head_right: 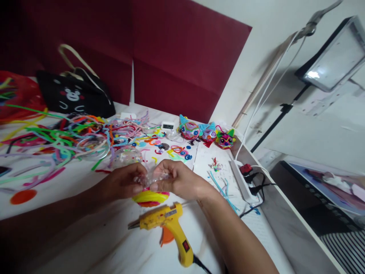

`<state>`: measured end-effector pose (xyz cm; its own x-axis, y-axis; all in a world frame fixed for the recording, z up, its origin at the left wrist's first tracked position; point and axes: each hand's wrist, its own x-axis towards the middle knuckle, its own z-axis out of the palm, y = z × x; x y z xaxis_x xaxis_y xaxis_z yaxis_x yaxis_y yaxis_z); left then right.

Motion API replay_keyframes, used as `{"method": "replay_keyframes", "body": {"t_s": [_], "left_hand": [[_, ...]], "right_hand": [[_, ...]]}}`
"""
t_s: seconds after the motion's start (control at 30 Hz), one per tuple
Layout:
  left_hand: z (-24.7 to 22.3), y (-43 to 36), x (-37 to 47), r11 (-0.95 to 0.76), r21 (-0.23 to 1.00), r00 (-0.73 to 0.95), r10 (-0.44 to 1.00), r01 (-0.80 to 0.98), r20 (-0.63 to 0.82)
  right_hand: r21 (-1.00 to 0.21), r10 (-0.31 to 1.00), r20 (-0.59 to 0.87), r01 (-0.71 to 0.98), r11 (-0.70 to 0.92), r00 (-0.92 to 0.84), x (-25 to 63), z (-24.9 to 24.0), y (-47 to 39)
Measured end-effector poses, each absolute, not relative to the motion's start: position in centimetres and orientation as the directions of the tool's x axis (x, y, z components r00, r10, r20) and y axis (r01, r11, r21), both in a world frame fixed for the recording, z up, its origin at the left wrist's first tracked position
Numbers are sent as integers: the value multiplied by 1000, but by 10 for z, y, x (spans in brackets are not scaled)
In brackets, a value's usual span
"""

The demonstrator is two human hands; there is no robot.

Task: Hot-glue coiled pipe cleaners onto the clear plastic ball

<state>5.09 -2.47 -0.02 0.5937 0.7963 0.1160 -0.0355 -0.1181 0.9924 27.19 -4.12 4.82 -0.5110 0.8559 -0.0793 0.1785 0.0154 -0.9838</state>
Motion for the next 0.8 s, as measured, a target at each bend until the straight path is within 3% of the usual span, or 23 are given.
{"method": "replay_keyframes", "body": {"t_s": [0.2,0.43,0.6,0.8], "left_hand": [[6,-28,51,-233,966,573,809,111,129],[10,-28,50,6,1000,597,802,-10,1],[10,-28,51,-12,999,547,837,-39,31],[5,-25,52,-18,998,524,850,-65,49]], "right_hand": [[-980,867,-102,201,-3,-487,261,44,-44],[-995,878,-77,97,-35,-473,262,42,-41],[-999,877,-22,46,1,-480,275,47,-39],[-985,878,2,152,85,-478,278,52,-41]]}}
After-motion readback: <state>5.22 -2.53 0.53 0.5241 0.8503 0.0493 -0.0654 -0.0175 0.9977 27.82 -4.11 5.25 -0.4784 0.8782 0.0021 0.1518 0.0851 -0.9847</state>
